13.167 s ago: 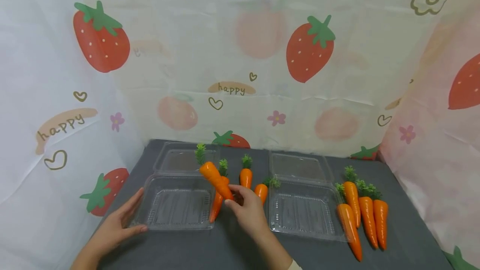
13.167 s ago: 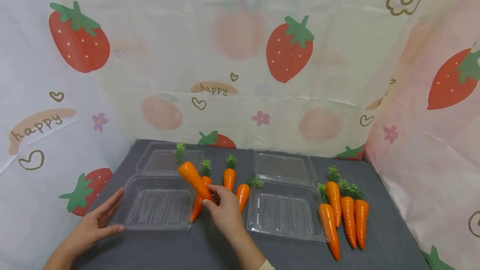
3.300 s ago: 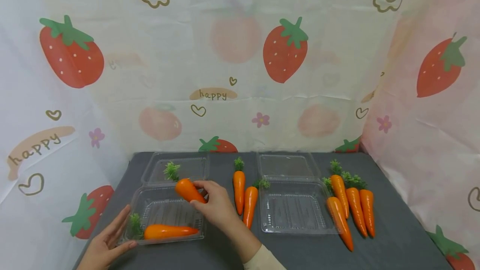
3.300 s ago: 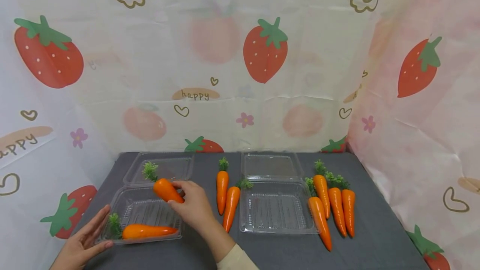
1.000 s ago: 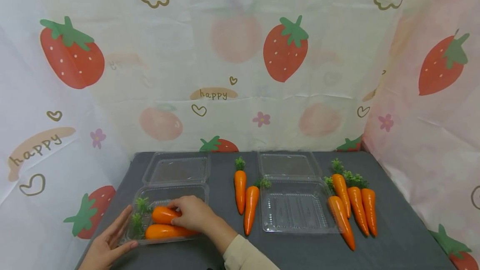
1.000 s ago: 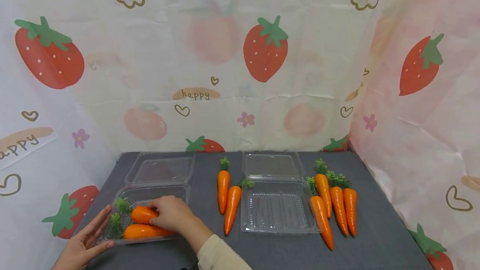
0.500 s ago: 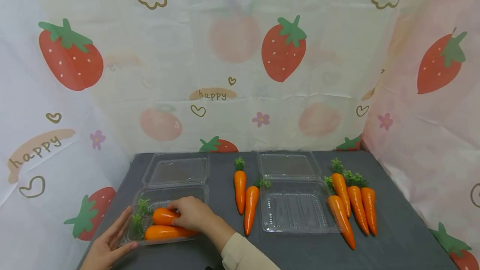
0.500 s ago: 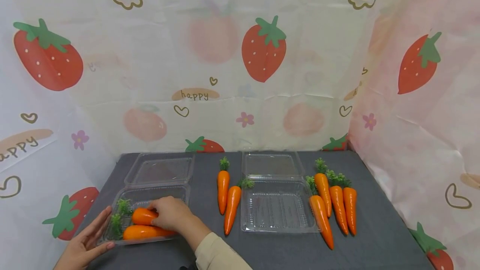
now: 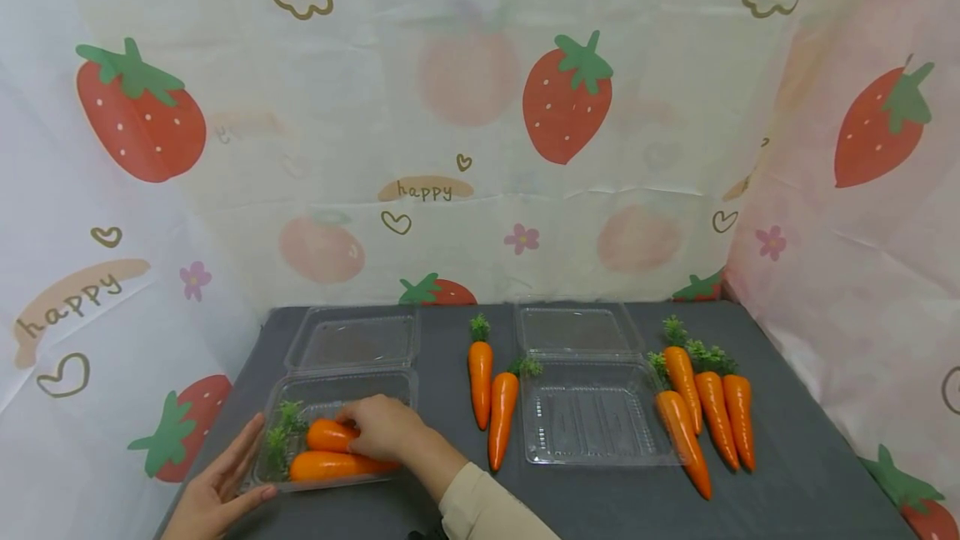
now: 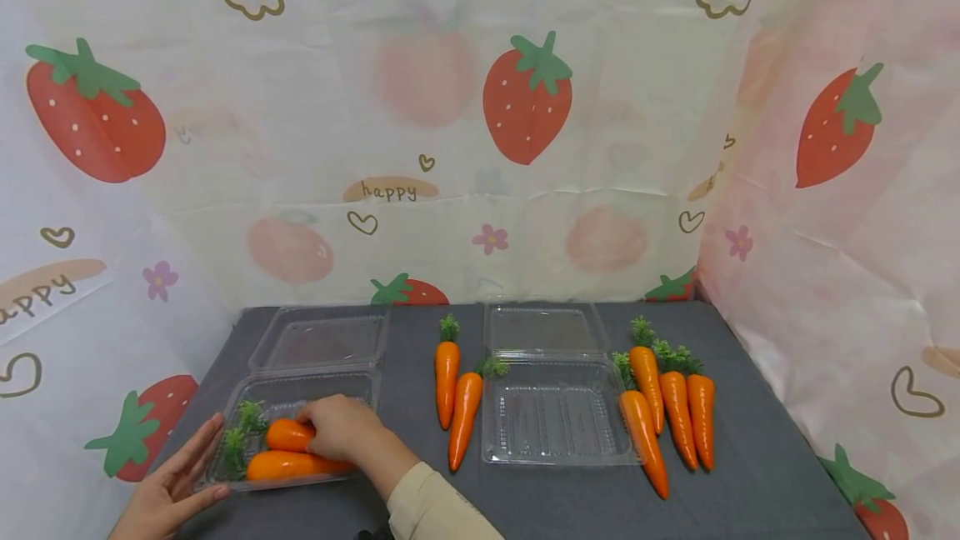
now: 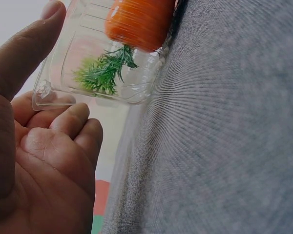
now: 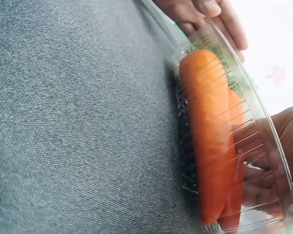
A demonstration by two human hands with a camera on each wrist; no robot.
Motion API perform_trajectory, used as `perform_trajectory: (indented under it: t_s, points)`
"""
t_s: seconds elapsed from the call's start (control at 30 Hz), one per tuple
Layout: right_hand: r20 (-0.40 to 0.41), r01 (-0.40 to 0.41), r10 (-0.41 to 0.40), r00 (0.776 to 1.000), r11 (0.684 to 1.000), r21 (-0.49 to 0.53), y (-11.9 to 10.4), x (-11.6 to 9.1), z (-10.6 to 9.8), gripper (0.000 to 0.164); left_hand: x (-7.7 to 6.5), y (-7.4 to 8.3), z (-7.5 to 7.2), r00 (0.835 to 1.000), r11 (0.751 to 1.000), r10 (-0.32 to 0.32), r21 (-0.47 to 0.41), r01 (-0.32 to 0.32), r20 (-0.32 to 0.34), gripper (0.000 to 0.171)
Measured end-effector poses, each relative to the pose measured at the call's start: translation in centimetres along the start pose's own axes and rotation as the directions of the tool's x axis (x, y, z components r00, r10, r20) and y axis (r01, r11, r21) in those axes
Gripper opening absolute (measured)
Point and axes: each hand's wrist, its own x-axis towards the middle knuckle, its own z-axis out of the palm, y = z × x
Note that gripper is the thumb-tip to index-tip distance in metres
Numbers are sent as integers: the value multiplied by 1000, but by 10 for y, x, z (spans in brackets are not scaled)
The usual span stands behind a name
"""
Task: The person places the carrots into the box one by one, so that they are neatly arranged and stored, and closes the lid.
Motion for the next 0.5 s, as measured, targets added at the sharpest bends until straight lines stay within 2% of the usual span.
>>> perform_trajectory:
  t_s: [0.23, 0.5]
  points:
    - [27, 18, -18, 999, 1000, 5, 2, 2, 0, 40, -1, -1, 0, 1000, 999, 19, -41, -18, 20, 90]
    - [-15, 69, -69, 998, 997, -26, 0, -1, -2, 36, -1, 2, 2, 999, 999, -38, -13, 38, -3, 89]
